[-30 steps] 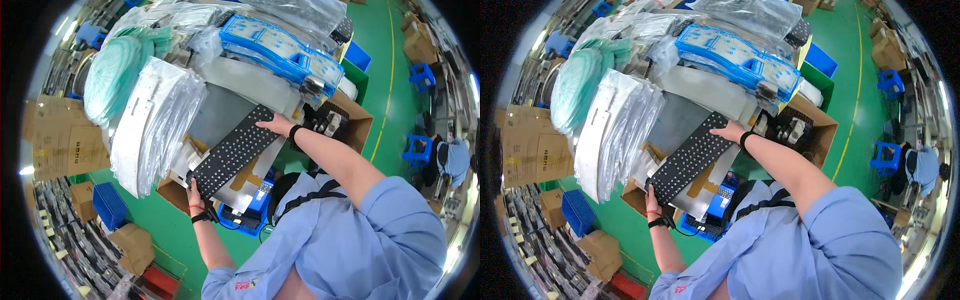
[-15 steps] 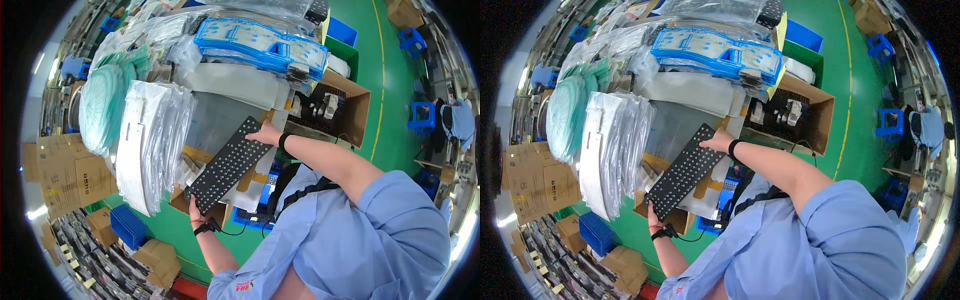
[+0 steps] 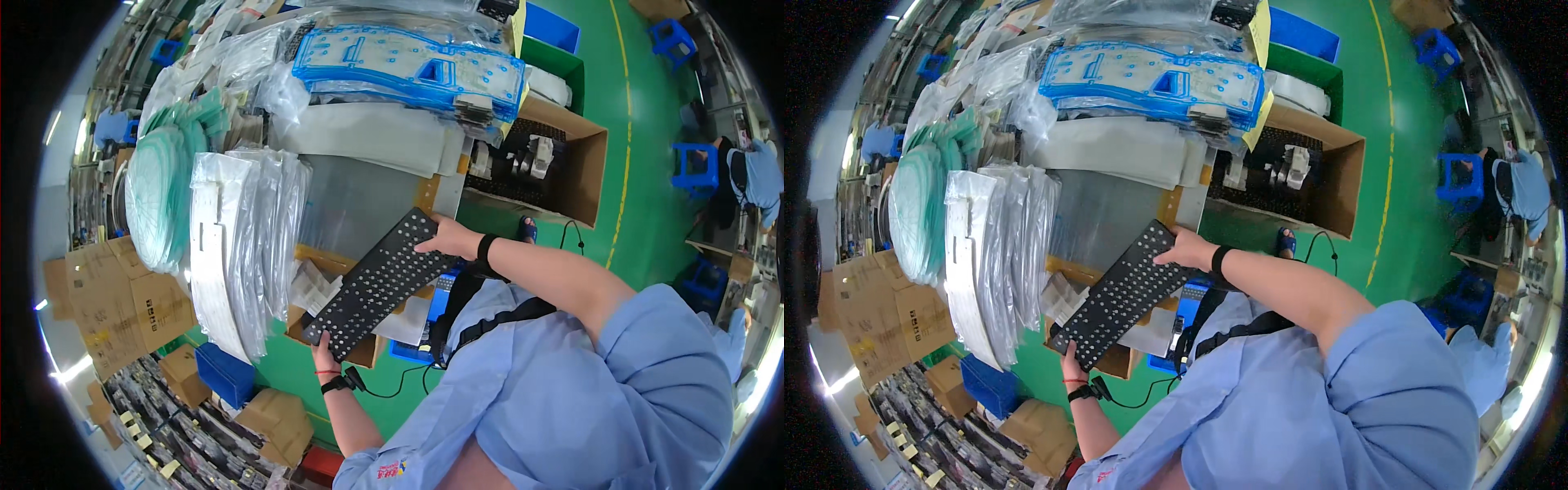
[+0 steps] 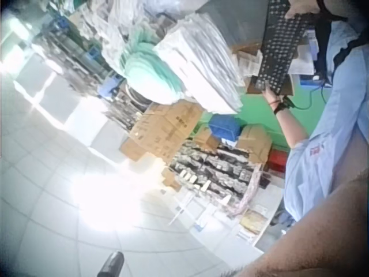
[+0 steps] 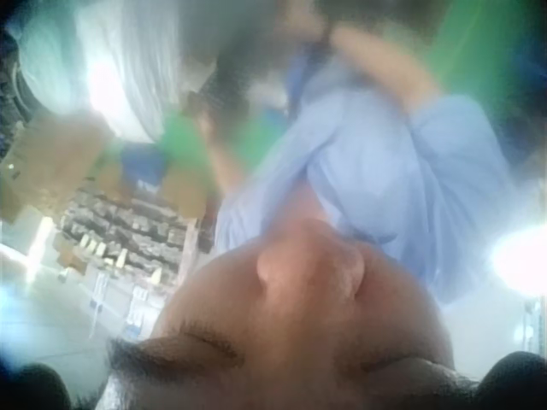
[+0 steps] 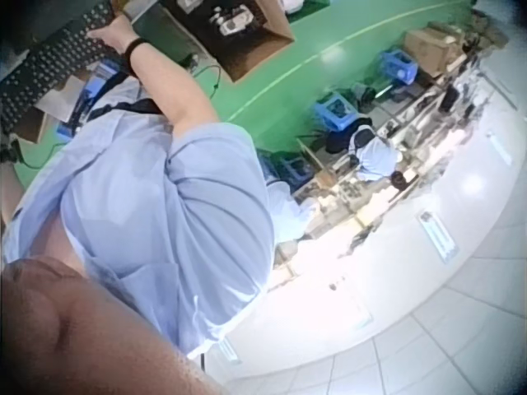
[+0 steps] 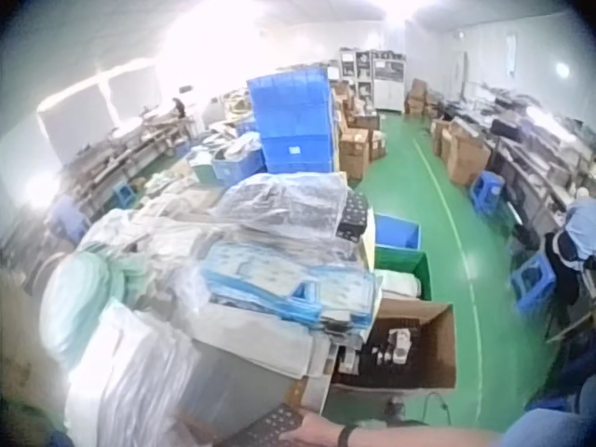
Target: Inspecting and organizing keyboard membrane and frame components in a manufacturing facility.
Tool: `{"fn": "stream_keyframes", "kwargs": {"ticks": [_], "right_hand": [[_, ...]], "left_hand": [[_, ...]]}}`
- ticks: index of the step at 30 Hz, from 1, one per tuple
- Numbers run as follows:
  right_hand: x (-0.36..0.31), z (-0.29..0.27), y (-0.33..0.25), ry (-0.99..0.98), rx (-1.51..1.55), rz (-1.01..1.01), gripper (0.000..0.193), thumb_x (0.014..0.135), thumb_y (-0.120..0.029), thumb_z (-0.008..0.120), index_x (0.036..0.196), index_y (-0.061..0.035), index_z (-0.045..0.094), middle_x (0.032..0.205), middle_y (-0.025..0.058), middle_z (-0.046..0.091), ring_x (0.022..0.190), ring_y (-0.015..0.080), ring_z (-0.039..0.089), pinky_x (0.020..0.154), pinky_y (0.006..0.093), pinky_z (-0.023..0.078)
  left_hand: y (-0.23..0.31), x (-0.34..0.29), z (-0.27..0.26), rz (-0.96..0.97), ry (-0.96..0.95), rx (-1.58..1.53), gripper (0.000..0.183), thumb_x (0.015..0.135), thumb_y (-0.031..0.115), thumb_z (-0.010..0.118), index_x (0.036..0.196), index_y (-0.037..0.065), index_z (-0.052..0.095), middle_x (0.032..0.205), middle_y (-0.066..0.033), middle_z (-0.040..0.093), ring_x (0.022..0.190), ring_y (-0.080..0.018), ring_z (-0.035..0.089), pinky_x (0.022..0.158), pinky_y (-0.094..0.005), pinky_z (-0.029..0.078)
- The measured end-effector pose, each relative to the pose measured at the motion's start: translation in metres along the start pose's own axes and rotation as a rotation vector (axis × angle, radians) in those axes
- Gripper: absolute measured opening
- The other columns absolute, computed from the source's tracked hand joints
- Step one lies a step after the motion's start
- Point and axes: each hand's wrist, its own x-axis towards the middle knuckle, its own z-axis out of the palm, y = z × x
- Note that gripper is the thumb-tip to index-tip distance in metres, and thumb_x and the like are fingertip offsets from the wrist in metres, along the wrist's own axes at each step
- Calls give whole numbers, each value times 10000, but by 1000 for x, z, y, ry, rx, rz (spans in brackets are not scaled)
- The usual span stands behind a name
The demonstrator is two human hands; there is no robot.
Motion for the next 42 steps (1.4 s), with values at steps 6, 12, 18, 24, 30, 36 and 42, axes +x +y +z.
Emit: {"fn": "stream_keyframes", "kwargs": {"ticks": [6,12,18,24,30,36,42], "right_hand": [[-62,-41,5,47,-20,-4,849,681,-279,810,1316,103,395,1243,230,539,1152,294,530,993,329,404],[-118,-122,68,168,84,6,806,706,-271,805,1318,75,410,1237,178,556,1134,250,539,992,327,405],[-197,-226,99,207,306,81,650,727,-131,785,1283,-6,473,1169,69,600,1046,174,568,929,309,450],[-258,-321,130,402,414,118,673,727,-62,765,1313,-16,438,1235,95,551,1123,190,528,981,345,420],[-284,-384,191,484,657,148,560,733,-55,760,1226,-19,497,1131,80,612,1021,193,590,928,346,464],[-272,-402,223,636,748,168,536,744,-55,751,1213,-20,494,1099,86,612,993,194,597,882,345,488],[-173,-401,263,730,736,90,622,748,-100,762,1273,-15,440,1137,81,574,1005,187,576,871,340,487]], "left_hand": [[5,-52,42,48,-45,42,466,801,58,628,1235,8,465,1113,-98,596,958,-227,620,843,-360,529],[7,-105,132,56,-262,-7,580,737,116,754,1238,22,474,1140,-87,594,1002,-219,603,892,-367,499],[-8,-138,251,6,-385,125,511,753,82,705,1214,11,495,1099,-83,615,981,-200,611,874,-347,500],[-41,-153,379,-77,-480,287,435,753,68,681,1158,-3,540,1038,-92,642,901,-200,640,822,-342,522],[-81,-133,475,-164,-578,390,366,779,96,691,1116,8,580,1013,-71,661,877,-177,646,782,-320,534],[-110,-75,540,-245,-657,465,323,801,96,698,1103,26,607,1003,-40,658,875,-141,623,787,-292,505],[-151,51,585,-240,-648,673,448,811,187,705,1198,20,554,1107,-61,627,966,-173,602,861,-319,477]]}}
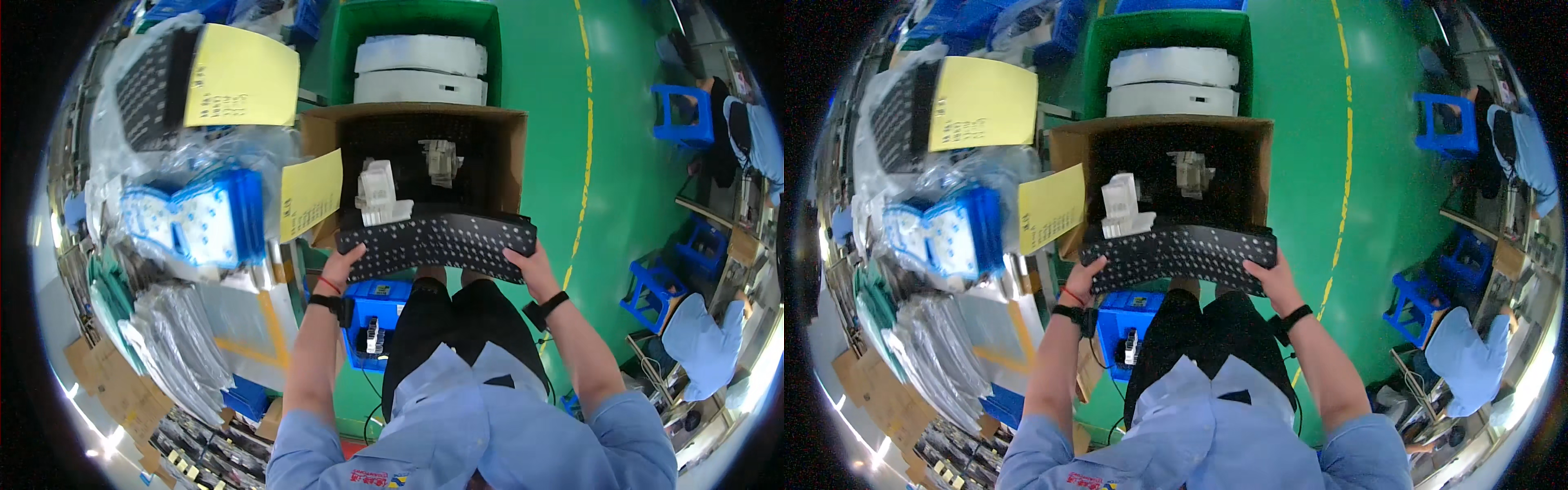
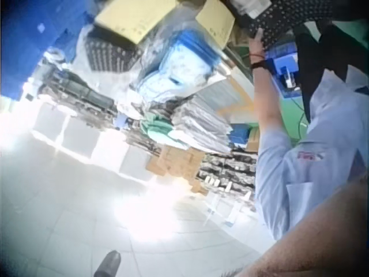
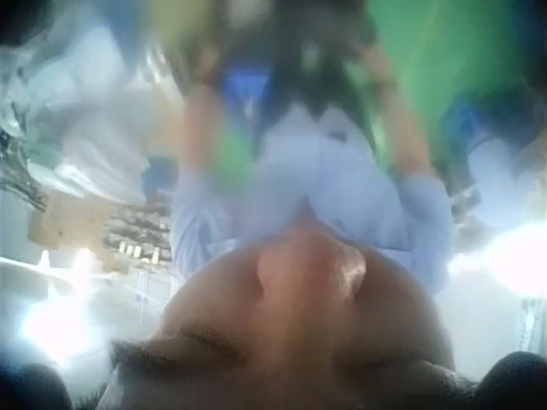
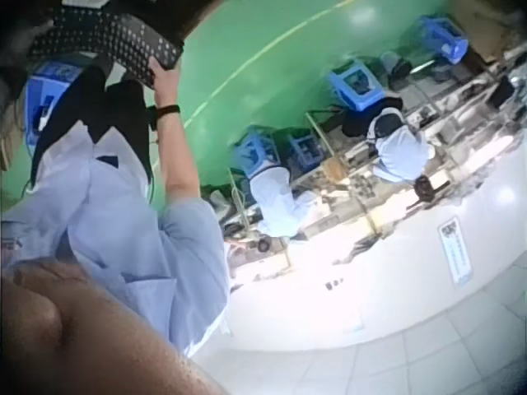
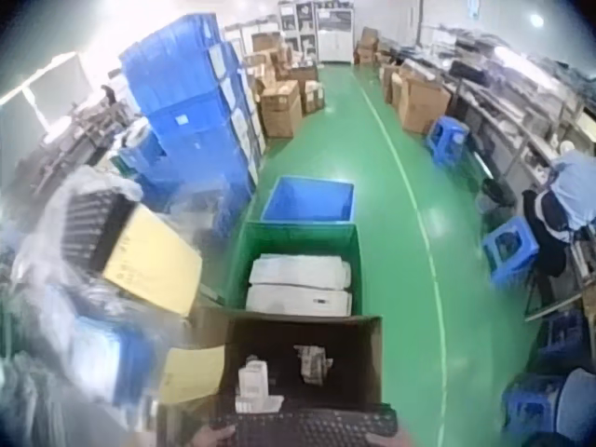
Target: Inspecting and organizing keyboard membrane and frame components in a manufacturing facility.
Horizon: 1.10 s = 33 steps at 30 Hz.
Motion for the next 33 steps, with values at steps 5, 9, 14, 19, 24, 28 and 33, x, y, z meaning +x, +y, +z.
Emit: {"fn": "stream_keyframes", "kwargs": {"ticks": [5,9,14,19,24,28,33], "right_hand": [[92,45,55,30,-8,65,591,768,-87,744,1276,-39,446,1118,76,576,999,182,572,856,333,485],[143,58,99,-10,-3,117,587,807,-67,710,1312,-48,411,1124,73,584,1010,181,568,873,334,475],[179,84,145,-48,-128,187,608,825,-76,701,1341,-47,381,1225,91,555,1097,207,536,950,355,427],[210,70,173,-94,-113,418,625,860,-144,679,1376,-60,337,1295,103,508,1199,232,462,1027,406,356],[218,69,169,-148,-184,625,732,870,-275,666,1414,-45,234,1359,127,438,1310,273,333,1121,473,188],[215,59,149,-374,22,644,1006,823,-278,710,1488,-73,-15,1516,170,217,1400,290,194,1140,471,94],[237,62,152,-265,-190,742,1191,722,-427,763,1485,-96,-91,1558,153,69,1425,307,106,1137,478,70]], "left_hand": [[9,81,-25,116,87,216,575,777,315,745,1208,-14,555,1142,-96,609,1003,-195,577,883,-310,445],[16,116,-15,28,258,527,770,710,350,793,1300,-23,468,1237,-141,556,1107,-283,534,996,-364,394],[-63,172,-77,-42,135,155,548,785,230,748,1228,-11,531,1170,-94,594,1043,-216,560,933,-351,435],[-99,230,-100,-117,95,347,465,807,186,724,1199,2,555,1110,-75,622,976,-200,585,877,-349,464],[-116,247,-122,-170,58,424,422,821,152,709,1192,19,556,1076,-59,636,935,-189,597,843,-350,480],[-106,247,-110,-208,21,384,517,810,158,721,1255,43,485,1132,-60,605,991,-197,570,881,-361,454],[-92,247,-107,-269,-27,379,643,795,166,737,1333,74,396,1203,-61,567,1061,-207,536,929,-375,421]]}}
